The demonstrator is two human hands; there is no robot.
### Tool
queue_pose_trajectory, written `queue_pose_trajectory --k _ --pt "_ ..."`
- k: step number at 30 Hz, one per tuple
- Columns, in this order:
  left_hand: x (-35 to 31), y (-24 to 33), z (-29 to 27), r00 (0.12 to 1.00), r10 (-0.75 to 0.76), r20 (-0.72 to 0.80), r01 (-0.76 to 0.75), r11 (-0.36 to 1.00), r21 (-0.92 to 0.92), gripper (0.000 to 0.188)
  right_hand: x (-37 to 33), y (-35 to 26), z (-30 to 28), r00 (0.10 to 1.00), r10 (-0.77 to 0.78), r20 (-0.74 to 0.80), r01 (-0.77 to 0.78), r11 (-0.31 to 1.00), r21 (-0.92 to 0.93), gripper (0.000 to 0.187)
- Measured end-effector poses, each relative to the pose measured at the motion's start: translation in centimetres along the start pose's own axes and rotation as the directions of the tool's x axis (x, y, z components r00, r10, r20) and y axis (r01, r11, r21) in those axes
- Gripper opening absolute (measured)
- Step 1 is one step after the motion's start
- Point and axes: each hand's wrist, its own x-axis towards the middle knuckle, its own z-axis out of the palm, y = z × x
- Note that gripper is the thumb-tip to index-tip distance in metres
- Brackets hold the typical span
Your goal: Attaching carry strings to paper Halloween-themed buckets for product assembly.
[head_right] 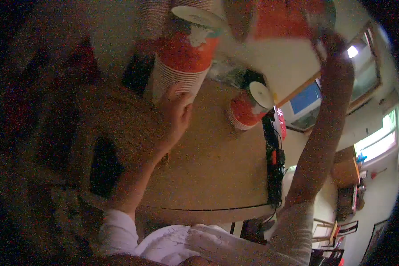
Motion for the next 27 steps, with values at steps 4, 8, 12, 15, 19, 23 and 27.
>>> queue_pose_trajectory --k 4,8,12,15,19,23,27 --pt "-7.3 -2.0 -2.8 0.908 -0.394 0.144 0.409 0.755 -0.513 0.030 -19.4 -1.7 6.0 0.596 0.551 0.585 -0.650 -0.097 0.754 0.044" --pt "-9.4 3.4 -6.6 0.526 -0.533 0.662 0.850 0.341 -0.401 0.036 -37.2 -2.1 7.4 0.549 0.248 0.798 -0.662 -0.453 0.597 0.040" --pt "-16.1 2.1 -3.4 0.620 -0.491 0.612 0.784 0.416 -0.461 0.035 -42.1 -8.7 10.6 0.469 0.224 0.854 -0.610 -0.618 0.497 0.032" --pt "-15.5 3.4 -3.4 0.653 -0.533 0.538 0.757 0.485 -0.438 0.031 -42.0 -9.6 9.8 0.425 0.206 0.882 -0.589 -0.676 0.442 0.026" --pt "-13.7 2.6 -3.7 0.265 -0.537 0.801 0.961 0.218 -0.172 0.042 -41.0 -10.8 6.8 0.414 0.363 0.835 -0.604 -0.577 0.550 0.020" --pt "-15.1 2.6 -2.3 0.399 -0.423 0.814 0.915 0.131 -0.381 0.028 -41.3 -11.0 4.1 0.368 0.406 0.837 -0.661 -0.519 0.542 0.018" --pt "-14.9 6.2 -3.0 0.648 -0.474 0.597 0.760 0.352 -0.546 0.031 -40.0 -11.1 2.1 0.413 0.659 0.628 -0.790 -0.084 0.608 0.018"
